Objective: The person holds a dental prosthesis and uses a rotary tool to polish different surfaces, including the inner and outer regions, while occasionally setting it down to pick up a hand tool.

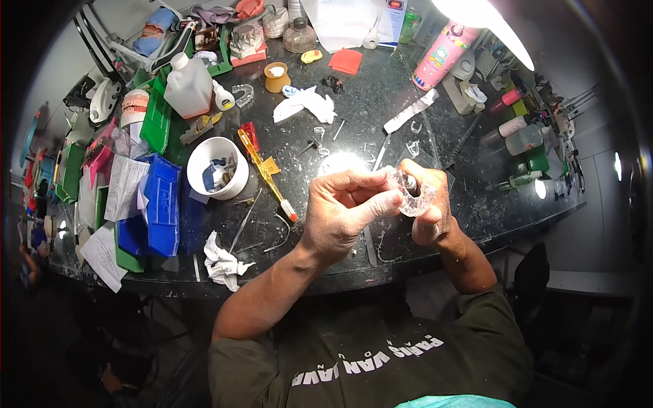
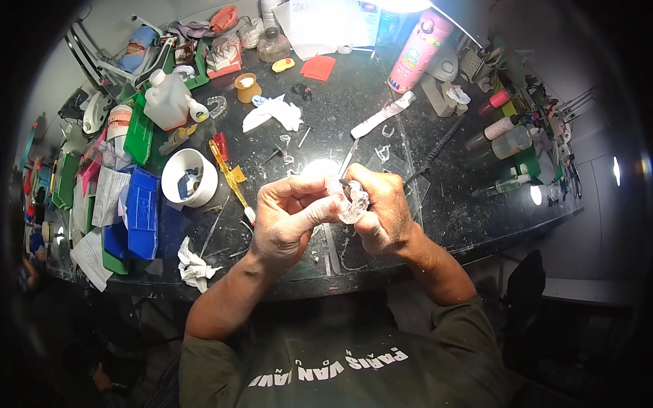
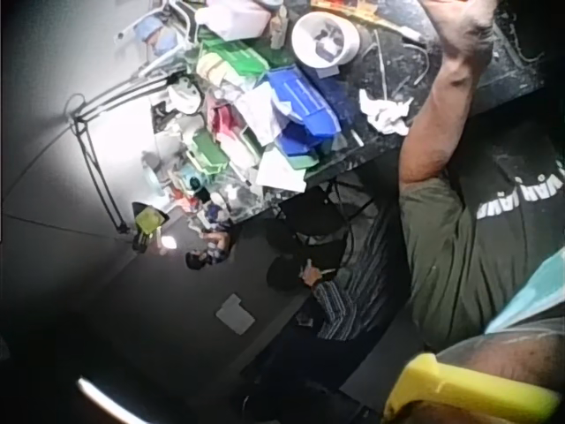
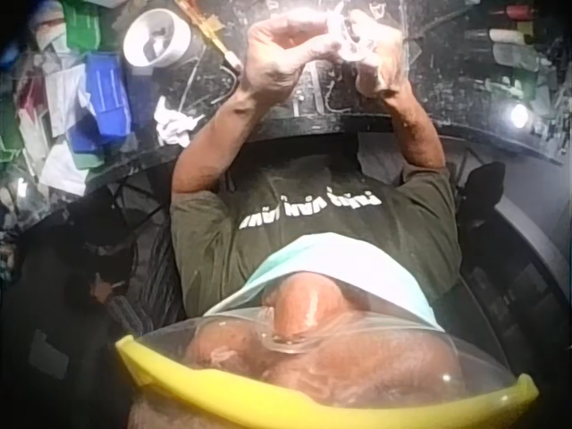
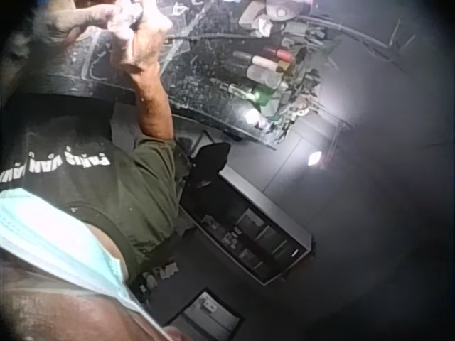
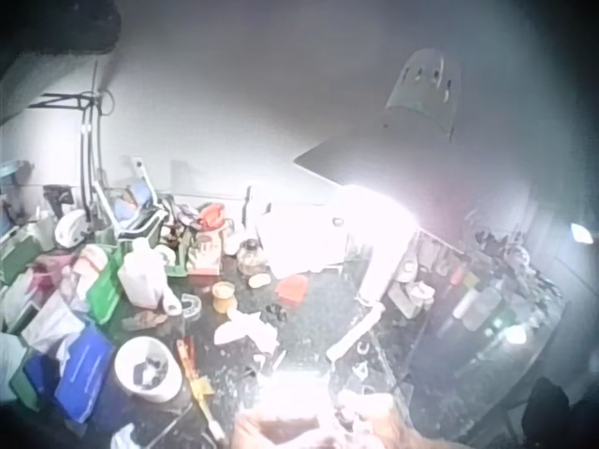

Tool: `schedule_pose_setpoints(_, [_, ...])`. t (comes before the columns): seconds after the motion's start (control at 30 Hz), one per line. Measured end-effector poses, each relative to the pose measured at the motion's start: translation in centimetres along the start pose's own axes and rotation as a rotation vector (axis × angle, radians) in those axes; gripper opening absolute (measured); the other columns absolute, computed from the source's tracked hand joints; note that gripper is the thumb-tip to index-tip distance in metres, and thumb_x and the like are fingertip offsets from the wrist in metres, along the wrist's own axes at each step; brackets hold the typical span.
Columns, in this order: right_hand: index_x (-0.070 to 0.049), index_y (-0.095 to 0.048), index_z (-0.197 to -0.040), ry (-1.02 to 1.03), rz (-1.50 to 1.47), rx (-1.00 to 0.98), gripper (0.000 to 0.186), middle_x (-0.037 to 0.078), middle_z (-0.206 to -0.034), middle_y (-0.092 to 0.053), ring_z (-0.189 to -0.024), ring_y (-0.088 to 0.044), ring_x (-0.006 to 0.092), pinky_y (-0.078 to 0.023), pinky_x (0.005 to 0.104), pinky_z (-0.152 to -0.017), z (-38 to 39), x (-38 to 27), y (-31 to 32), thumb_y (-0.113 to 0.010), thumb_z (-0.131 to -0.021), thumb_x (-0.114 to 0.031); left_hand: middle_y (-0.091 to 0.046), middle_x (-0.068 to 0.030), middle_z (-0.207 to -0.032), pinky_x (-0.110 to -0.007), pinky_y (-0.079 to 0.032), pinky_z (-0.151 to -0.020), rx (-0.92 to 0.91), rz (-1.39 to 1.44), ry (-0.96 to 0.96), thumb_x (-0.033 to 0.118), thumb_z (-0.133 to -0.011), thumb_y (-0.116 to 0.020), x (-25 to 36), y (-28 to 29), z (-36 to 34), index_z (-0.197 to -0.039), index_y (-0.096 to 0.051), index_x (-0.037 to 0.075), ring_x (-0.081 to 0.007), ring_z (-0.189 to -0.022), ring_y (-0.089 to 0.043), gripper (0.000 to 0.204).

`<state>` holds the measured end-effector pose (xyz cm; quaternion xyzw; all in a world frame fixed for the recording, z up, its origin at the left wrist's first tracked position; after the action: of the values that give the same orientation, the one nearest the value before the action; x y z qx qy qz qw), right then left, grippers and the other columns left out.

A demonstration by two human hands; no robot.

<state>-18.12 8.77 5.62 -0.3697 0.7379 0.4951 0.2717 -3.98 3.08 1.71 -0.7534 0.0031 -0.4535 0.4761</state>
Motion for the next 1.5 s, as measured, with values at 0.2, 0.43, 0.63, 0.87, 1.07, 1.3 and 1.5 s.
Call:
schedule_pose_setpoints(0.2, [-0.002,-0.048,-0.073,0.022,-0.03,-0.007,0.083,0.006,-0.056,-0.045,-0.047,-0.049,0.0185,-0.038,0.0325,-0.046,-0.1,0.0,-0.1,-0.035,-0.084,-0.084,-0.072,-0.0136,-0.097,-0.031,-0.058,-0.083,0.012,0.024,-0.035,-0.005,-0.084,-0.073,0.1,-0.1,-0.1,-0.107,-0.068,-0.004,-0.0176,-0.09,-0.07,0.023])
schedule_pose_setpoints(0.43, [-0.004,-0.05,-0.073,0.035,-0.072,-0.009,0.079,0.005,-0.056,-0.048,-0.047,-0.051,0.0179,-0.04,0.0319,-0.047,0.0,0.2,-0.4,-0.035,-0.087,-0.08,-0.072,-0.0141,-0.097,-0.031,-0.059,-0.084,0.025,0.017,-0.059,-0.006,-0.084,-0.073,0.2,-0.1,-0.2,-0.107,-0.068,-0.004,-0.0182,-0.091,-0.07,0.023])
schedule_pose_setpoints(0.63, [-0.004,-0.052,-0.074,0.065,-0.084,-0.027,0.078,0.004,-0.056,-0.049,-0.048,-0.053,0.0171,-0.041,0.0314,-0.047,0.2,0.3,-0.3,-0.035,-0.09,-0.078,-0.072,-0.0139,-0.097,-0.032,-0.059,-0.082,0.013,0.014,-0.052,-0.006,-0.084,-0.073,0.2,0.0,-0.3,-0.106,-0.068,-0.004,-0.0183,-0.091,-0.07,0.023])
schedule_pose_setpoints(0.87, [-0.003,-0.054,-0.074,0.078,-0.106,-0.014,0.077,0.005,-0.059,-0.05,-0.049,-0.053,0.0173,-0.041,0.0312,-0.047,0.2,-0.1,-0.5,-0.036,-0.091,-0.076,-0.072,-0.0142,-0.097,-0.031,-0.06,-0.08,0.019,0.01,-0.033,-0.005,-0.085,-0.072,0.5,-0.2,-0.2,-0.107,-0.068,-0.004,-0.0177,-0.09,-0.07,0.022])
schedule_pose_setpoints(1.07, [0.0,-0.059,-0.084,0.086,-0.01,-0.037,0.084,0.008,-0.064,-0.055,-0.053,-0.057,0.0196,-0.044,0.0316,-0.05,0.4,0.6,0.6,-0.038,-0.087,-0.08,-0.072,-0.0151,-0.098,-0.03,-0.06,-0.078,-0.017,0.058,0.042,-0.004,-0.085,-0.073,0.2,-0.4,-0.2,-0.108,-0.069,-0.005,-0.0179,-0.087,-0.07,0.024])
schedule_pose_setpoints(1.3, [0.002,-0.063,-0.092,0.089,-0.122,-0.018,0.086,0.009,-0.067,-0.058,-0.056,-0.061,0.0212,-0.047,0.0318,-0.052,0.0,0.0,-0.3,-0.037,-0.088,-0.079,-0.072,-0.0146,-0.098,-0.028,-0.06,-0.076,-0.007,0.033,0.061,-0.004,-0.084,-0.073,0.2,-0.3,-0.3,-0.108,-0.069,-0.005,-0.0172,-0.086,-0.07,0.025])
schedule_pose_setpoints(1.5, [0.002,-0.063,-0.089,0.102,-0.141,-0.019,0.083,0.009,-0.066,-0.058,-0.054,-0.061,0.0218,-0.047,0.032,-0.052,-0.1,-0.3,-0.3,-0.037,-0.09,-0.077,-0.072,-0.0143,-0.098,-0.028,-0.06,-0.076,-0.006,0.035,0.041,-0.004,-0.085,-0.073,0.1,-0.2,-0.3,-0.109,-0.069,-0.005,-0.0169,-0.087,-0.07,0.024])
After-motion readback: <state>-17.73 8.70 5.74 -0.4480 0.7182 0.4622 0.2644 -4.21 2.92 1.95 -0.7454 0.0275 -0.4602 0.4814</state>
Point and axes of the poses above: each hand's wrist, its own z-axis away from the middle knuckle, its own y-axis out of the back of the hand, x = y × z, the point moved 4 cm from there along -z, towards the middle knuckle
